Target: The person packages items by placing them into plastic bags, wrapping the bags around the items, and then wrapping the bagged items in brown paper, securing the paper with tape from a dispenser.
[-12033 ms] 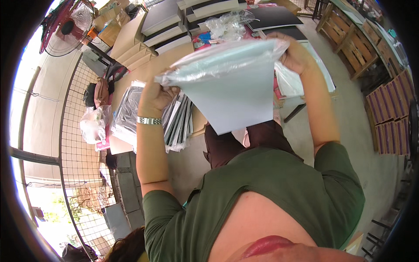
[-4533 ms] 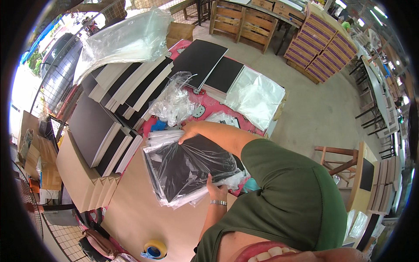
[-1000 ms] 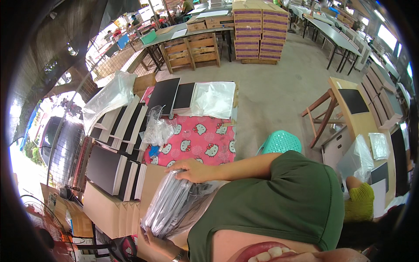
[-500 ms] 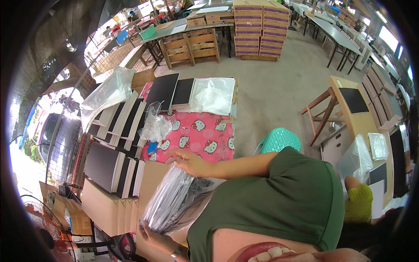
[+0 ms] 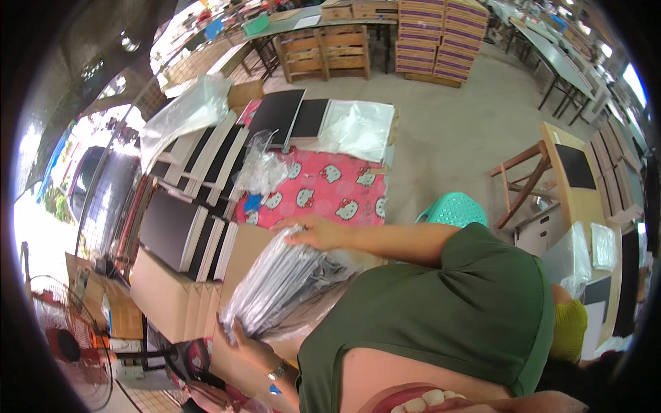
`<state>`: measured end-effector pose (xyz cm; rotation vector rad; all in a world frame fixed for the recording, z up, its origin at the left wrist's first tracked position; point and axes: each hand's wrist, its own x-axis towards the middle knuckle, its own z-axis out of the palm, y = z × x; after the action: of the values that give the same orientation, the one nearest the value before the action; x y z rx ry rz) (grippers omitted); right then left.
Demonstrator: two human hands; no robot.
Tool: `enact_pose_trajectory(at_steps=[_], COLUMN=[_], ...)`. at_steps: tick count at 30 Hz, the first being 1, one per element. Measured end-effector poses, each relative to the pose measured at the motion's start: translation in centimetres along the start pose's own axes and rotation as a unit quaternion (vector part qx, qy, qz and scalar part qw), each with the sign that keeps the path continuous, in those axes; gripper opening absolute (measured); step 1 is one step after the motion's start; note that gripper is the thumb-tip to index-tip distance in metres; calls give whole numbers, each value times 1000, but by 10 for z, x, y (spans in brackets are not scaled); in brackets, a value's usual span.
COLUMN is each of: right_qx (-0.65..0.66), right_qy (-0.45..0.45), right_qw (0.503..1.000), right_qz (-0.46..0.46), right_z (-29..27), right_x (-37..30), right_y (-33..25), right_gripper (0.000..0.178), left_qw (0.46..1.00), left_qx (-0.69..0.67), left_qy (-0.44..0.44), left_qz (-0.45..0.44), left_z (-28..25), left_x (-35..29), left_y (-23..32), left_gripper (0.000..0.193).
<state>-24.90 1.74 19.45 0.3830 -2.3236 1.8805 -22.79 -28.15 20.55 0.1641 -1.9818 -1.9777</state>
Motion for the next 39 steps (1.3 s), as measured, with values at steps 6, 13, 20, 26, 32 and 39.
enact_pose_trajectory(at_steps=[6,13,20,26,32,39], right_qx=[-315,-452,-423,20,-48,190], right_qy=[164,-179,-280,-131,-38,8], right_qw=[876,870,861,989,998,982], right_qz=[-325,-81,-28,-59,4,12], right_z=[-29,34,6,-62,15,33], right_x=[63,56,46,-29,-22,21], right_y=[-146,-109,-75,15,64,57], right_gripper=[52,64,71,118,104,82], left_qw=[996,991,991,951,959,989], left_qx=[-83,-97,-98,-175,-119,-102], left_qy=[2,51,-61,-252,-255,-103], left_qz=[-10,-73,-66,-27,-25,-22], left_z=[-2,6,-13,-79,-37,-13], left_x=[4,-1,10,0,19,38], left_y=[-1,5,-5,-44,-61,-55], left_gripper=[41,38,40,80,60,59])
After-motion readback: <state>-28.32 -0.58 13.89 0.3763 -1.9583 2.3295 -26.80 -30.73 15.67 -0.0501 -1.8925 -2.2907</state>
